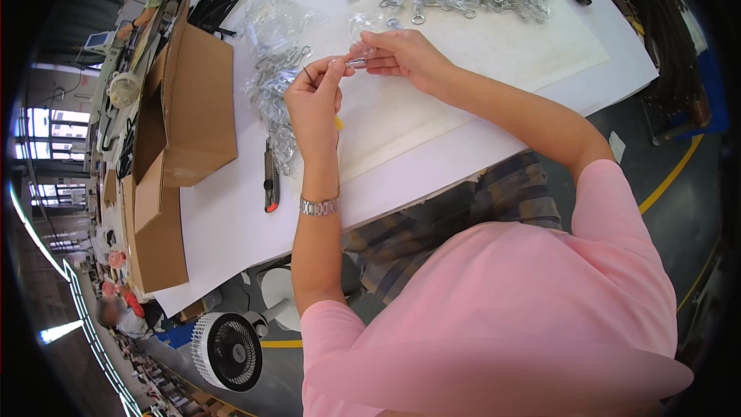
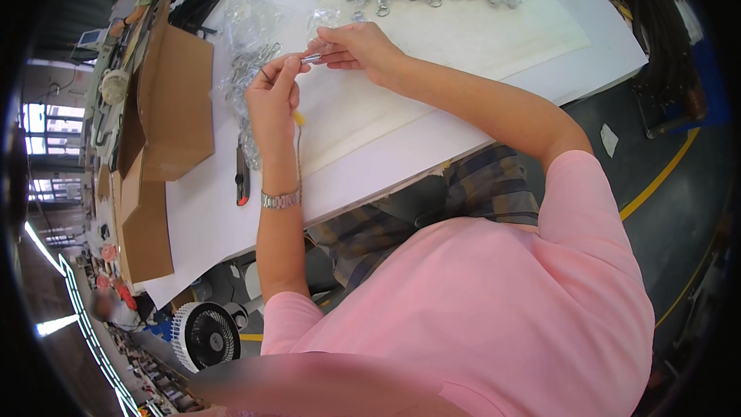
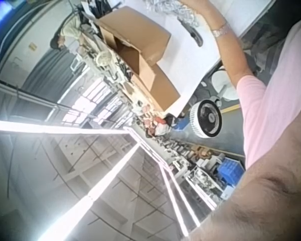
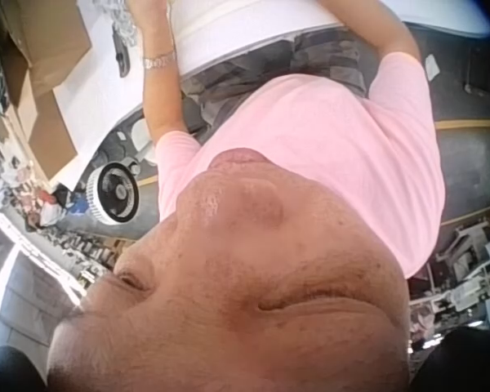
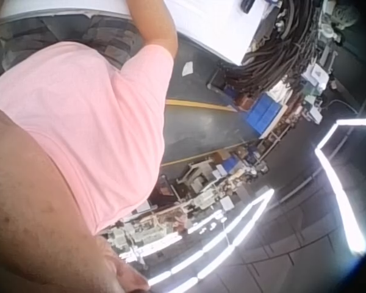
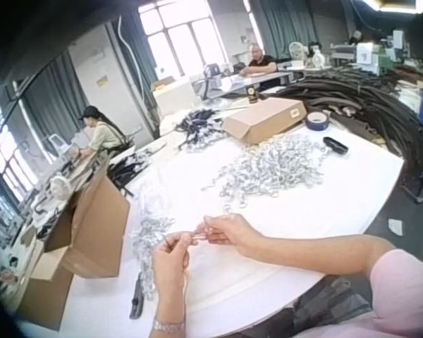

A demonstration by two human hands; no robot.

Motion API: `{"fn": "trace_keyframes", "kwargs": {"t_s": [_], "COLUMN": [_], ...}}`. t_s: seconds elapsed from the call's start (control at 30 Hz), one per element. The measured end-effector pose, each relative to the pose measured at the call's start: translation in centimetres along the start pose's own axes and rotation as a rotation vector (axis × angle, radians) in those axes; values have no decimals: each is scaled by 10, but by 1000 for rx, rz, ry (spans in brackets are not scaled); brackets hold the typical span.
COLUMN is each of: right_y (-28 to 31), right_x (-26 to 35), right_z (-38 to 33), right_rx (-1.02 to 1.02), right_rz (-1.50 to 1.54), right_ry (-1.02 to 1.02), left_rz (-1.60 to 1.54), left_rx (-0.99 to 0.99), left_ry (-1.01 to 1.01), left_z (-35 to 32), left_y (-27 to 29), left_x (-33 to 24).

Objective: Attaching metal swivel clips to strings in a workshop environment.

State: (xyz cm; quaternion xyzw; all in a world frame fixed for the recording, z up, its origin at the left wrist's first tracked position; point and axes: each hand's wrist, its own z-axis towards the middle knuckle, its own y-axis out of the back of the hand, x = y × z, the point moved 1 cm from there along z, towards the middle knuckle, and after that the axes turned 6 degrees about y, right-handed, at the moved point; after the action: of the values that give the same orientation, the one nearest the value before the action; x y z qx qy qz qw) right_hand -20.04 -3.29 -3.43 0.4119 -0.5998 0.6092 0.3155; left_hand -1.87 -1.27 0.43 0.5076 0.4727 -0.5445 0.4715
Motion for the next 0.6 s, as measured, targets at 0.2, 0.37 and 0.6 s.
{"fn": "trace_keyframes", "kwargs": {"t_s": [0.2, 0.37, 0.6], "right_y": [-6, -9, -6], "right_x": [5, 7, 4], "right_z": [-4, -6, -7], "right_rx": [-4, 4, -35], "right_rz": [77, 103, 116], "right_ry": [-49, -115, -63], "left_rz": [145, 137, 147], "left_rx": [-80, -143, -144], "left_ry": [-60, -93, -148], "left_z": [-5, -6, -5], "left_y": [-4, -5, -8], "left_x": [-5, -4, -3]}}
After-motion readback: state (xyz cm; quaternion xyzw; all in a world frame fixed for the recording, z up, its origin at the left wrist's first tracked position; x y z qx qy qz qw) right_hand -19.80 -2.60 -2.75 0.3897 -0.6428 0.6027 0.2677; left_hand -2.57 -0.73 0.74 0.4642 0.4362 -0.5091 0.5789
